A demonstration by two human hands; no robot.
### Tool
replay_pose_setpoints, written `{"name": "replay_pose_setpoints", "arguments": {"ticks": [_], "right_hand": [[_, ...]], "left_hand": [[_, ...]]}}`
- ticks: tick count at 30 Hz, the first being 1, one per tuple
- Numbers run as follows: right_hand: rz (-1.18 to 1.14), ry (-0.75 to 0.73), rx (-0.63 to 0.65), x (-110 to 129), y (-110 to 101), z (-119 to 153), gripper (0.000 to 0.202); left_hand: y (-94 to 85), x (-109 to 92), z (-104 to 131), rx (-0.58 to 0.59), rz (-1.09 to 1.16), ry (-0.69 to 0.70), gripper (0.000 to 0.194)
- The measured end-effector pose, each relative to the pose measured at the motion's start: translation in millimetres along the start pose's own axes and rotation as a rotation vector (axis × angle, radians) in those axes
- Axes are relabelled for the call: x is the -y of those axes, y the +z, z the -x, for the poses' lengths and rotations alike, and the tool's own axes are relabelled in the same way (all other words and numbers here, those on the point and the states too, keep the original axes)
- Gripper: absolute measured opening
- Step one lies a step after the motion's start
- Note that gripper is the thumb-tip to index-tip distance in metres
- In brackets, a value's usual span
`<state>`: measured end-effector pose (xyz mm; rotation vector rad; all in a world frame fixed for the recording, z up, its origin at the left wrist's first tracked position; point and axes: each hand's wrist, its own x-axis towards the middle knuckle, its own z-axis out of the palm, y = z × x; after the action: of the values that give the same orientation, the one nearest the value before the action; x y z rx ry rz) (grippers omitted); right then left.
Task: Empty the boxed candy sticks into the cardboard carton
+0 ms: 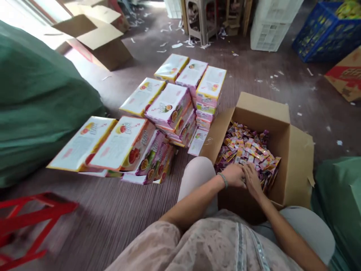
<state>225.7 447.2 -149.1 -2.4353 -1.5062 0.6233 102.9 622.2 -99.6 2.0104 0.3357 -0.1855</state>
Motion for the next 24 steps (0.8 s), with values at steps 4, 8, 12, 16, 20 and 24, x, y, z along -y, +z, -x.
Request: {"name": "replay_pose_setpoints", "arguments": {"ticks": [4, 8, 12, 16, 20, 24], "right_hand": [[0.166, 0.04, 0.057, 4, 6, 62, 0.055], [0.225, 0.027, 0.086, 5, 2, 65, 0.054], [0.24, 0.012, 0.102, 2, 0, 62, 0.053], [0.298, -0.044, 0.091, -3, -2, 70, 0.054], [0.366, -0.127, 0.052, -6, -4, 76, 0.057], [0.397, -0.146, 0.061, -6, -6, 77, 0.058]], "left_hand": [[-80.1, 68, 61, -0.559, 0.105, -0.347, 0.029], [-89.4, 160, 102, -0.51, -0.024, -1.071, 0.046], [-39.6, 221, 89, -0.315, 0.028, -1.225, 0.077], [-1.6, 255, 51, -0.258, 0.074, -1.222, 0.085], [11.6, 283, 20, -0.258, 0.073, -1.22, 0.088], [28.6, 301, 23, -0.309, 0.091, -1.223, 0.117]]}}
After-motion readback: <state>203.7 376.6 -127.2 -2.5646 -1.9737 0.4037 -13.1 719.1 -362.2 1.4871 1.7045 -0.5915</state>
